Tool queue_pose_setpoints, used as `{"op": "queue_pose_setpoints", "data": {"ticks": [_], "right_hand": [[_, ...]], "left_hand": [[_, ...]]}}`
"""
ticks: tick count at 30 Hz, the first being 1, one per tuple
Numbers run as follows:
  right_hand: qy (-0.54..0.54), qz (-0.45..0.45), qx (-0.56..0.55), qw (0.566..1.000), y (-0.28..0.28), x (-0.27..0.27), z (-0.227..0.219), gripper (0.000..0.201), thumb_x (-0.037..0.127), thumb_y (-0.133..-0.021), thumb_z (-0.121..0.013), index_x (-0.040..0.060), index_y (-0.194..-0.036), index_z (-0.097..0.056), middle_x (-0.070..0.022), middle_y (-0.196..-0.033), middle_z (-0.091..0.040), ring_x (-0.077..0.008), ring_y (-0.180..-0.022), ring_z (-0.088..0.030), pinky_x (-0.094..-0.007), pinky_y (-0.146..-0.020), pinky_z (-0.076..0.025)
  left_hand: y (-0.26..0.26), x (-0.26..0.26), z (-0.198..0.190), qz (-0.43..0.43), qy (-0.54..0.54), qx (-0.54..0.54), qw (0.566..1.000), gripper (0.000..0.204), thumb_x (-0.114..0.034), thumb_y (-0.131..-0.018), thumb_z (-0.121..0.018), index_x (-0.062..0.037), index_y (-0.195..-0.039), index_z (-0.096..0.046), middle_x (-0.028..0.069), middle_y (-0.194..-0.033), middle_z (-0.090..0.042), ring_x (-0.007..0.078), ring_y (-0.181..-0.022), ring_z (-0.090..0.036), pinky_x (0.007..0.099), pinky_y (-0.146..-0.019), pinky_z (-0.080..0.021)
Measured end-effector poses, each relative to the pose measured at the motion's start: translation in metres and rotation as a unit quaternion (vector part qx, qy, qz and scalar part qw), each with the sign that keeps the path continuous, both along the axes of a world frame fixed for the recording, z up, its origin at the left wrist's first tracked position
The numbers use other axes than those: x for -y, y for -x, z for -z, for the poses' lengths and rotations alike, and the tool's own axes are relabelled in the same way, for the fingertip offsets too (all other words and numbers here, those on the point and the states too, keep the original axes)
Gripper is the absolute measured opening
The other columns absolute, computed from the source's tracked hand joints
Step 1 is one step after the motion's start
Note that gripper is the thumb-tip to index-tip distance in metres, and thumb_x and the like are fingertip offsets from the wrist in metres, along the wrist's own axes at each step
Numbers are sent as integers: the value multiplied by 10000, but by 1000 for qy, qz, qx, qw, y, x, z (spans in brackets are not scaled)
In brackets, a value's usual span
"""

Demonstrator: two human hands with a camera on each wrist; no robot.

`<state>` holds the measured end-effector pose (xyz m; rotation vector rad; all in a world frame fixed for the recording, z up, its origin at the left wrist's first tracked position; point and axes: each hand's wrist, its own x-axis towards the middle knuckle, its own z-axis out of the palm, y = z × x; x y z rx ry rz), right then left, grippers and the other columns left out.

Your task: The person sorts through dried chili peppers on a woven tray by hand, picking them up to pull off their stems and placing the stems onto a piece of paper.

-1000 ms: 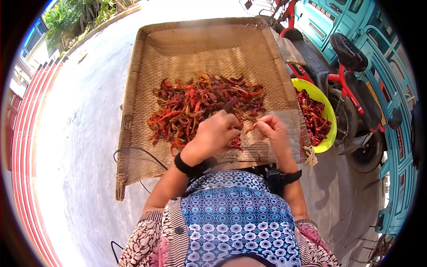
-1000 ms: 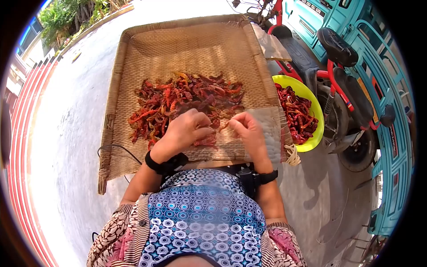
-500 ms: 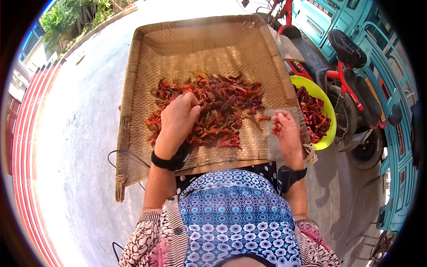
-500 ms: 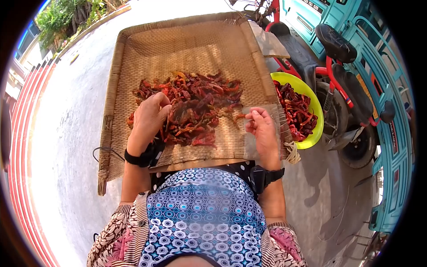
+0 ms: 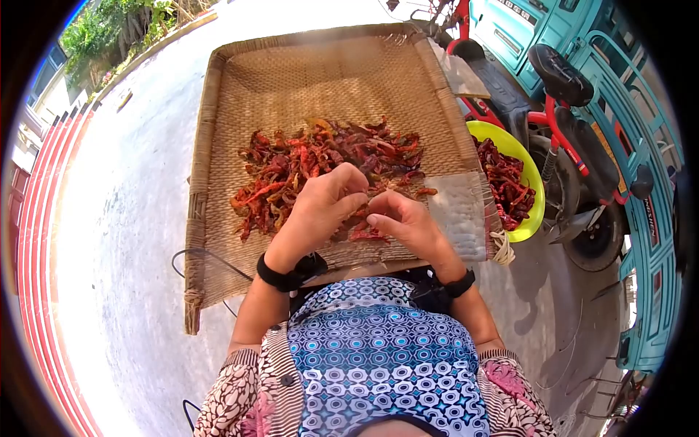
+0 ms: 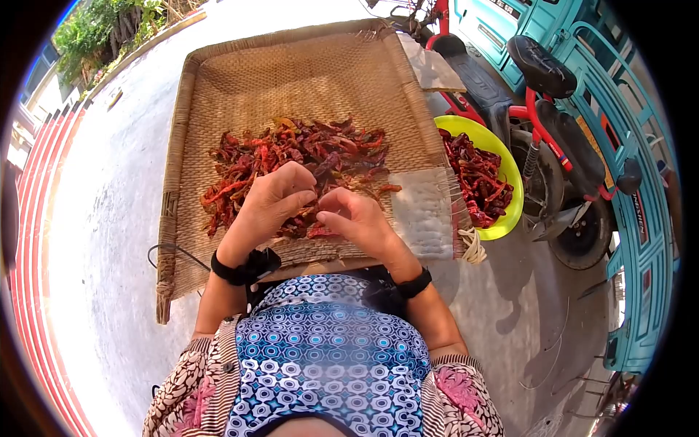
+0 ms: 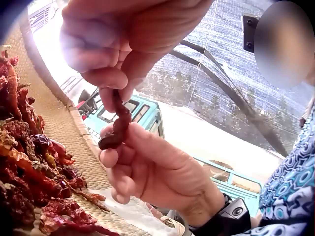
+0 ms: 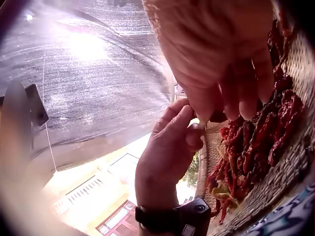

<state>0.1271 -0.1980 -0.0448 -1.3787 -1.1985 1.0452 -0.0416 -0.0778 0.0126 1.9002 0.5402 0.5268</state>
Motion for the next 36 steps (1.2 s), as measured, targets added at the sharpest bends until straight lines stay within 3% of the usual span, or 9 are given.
{"op": "queue_pose_setpoints", "data": {"ticks": [8, 11, 13, 15, 18, 21, 28, 30, 36], "right_hand": [[29, 34, -150, 988, 0, 2, 11, 184, 201, -992, -616, 50, -1095, -596, -37, -930, -683, -85, -738, -633, -240, -670, -538], [13, 89, -156, 984, -26, 12, 14, 170, 192, -996, -610, 60, -1102, -590, -46, -930, -687, -93, -720, -640, -242, -656, -540], [-4, 182, -176, 967, -48, 24, 14, 176, 185, -996, -613, 67, -1124, -589, -60, -941, -694, -105, -727, -656, -245, -654, -539], [-62, 292, -197, 934, -77, 38, 18, 216, 243, -1011, -586, 78, -1151, -593, -62, -985, -707, -118, -737, -657, -271, -682, -558], [-227, 388, -409, 794, -104, 58, 7, 287, 323, -1025, -547, 83, -1173, -597, -41, -1019, -708, -128, -771, -659, -303, -712, -571], [-190, 392, -419, 797, -114, 67, 15, 290, 333, -1033, -515, 102, -1182, -607, -23, -1036, -697, -132, -780, -649, -311, -718, -563], [-62, 174, -92, 978, -39, 31, 12, 306, 187, -950, -650, 79, -1232, -602, -24, -932, -657, -85, -757, -605, -252, -649, -506], [-30, 116, 59, 991, -20, 22, 6, 345, 169, -928, -665, 84, -1256, -603, -37, -935, -651, -76, -753, -595, -250, -641, -495], [-74, 81, 156, 982, -10, 1, 25, 360, 148, -894, -686, 92, -1245, -629, -81, -1045, -650, -168, -856, -649, -300, -711, -531]], "left_hand": [[-4, -2, 6, -64, 43, -13, 997, 193, -99, -899, -692, 1, -1038, -603, 30, -923, -646, 99, -813, -593, 263, -707, -495], [-3, -10, 25, -89, -132, -62, 985, 246, -104, -857, -714, -24, -1063, -606, 67, -943, -650, 168, -801, -604, 309, -713, -499], [4, -10, 24, -53, -174, -117, 976, 242, -109, -821, -712, -49, -1028, -601, 122, -923, -620, 297, -814, -620, 406, -694, -507], [7, -7, 26, -35, -226, -159, 960, 247, -117, -798, -721, -75, -1011, -602, 134, -892, -590, 347, -815, -621, 442, -689, -507], [7, -5, 41, -30, -312, -186, 931, 207, -147, -816, -721, -108, -980, -601, 101, -845, -556, 332, -814, -614, 438, -688, -495], [-3, -8, 51, -23, -346, -268, 899, 134, -142, -862, -672, -124, -980, -609, 100, -864, -574, 325, -818, -618, 436, -688, -495], [-2, -4, 32, -36, -303, -143, 942, 93, -166, -944, -590, -76, -940, -614, 107, -919, -627, 311, -799, -636, 418, -662, -507], [-3, -3, 27, -15, -267, -117, 957, 93, -154, -943, -620, -71, -985, -622, 97, -919, -631, 272, -774, -625, 373, -662, -495], [-3, -5, 22, 94, 10, -76, 993, 102, -106, -980, -607, -13, -1020, -617, -3, -843, -558, 76, -701, -523, 237, -614, -453]]}}
